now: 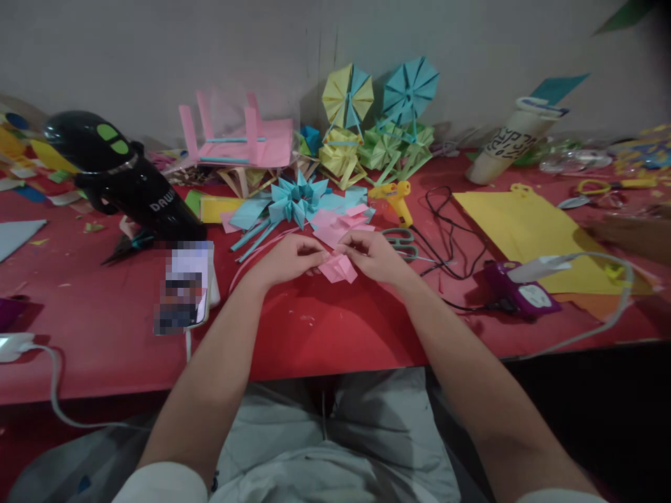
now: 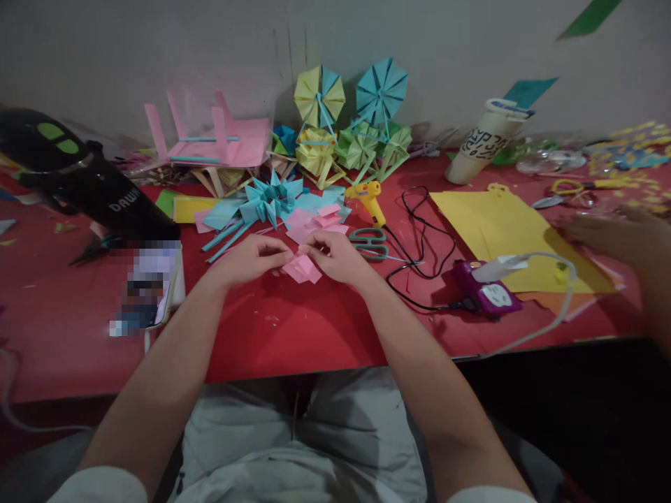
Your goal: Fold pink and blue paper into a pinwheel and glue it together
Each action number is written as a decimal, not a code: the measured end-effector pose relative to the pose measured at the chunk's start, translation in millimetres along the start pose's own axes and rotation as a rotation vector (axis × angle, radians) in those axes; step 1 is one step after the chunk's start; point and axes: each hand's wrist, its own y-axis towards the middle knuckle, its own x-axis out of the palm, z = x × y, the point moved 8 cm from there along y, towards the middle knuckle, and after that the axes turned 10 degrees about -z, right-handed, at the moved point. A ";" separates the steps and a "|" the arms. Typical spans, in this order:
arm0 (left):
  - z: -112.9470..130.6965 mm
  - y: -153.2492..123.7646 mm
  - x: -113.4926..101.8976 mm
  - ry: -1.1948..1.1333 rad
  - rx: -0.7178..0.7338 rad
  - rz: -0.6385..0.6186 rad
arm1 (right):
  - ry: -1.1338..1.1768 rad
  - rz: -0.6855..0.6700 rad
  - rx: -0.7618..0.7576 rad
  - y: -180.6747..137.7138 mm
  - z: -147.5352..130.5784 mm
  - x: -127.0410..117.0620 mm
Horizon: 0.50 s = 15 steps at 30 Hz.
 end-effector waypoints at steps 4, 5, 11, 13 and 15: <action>-0.2 -0.2 1.2 0.013 -0.011 -0.015 | 0.011 0.004 0.003 -0.2 0.0 -0.2; 0.1 -0.4 1.2 0.022 -0.008 -0.014 | 0.012 0.003 0.002 -0.3 -0.4 0.1; 1.0 -0.3 -0.7 0.082 0.014 0.023 | -0.007 -0.001 0.000 -0.5 -1.5 0.3; 2.8 -0.8 -4.0 0.065 0.041 0.072 | -0.011 0.013 0.002 -0.2 -0.7 -1.7; 6.2 -2.0 -7.5 0.022 0.088 0.126 | -0.005 0.050 0.010 0.0 1.1 -5.3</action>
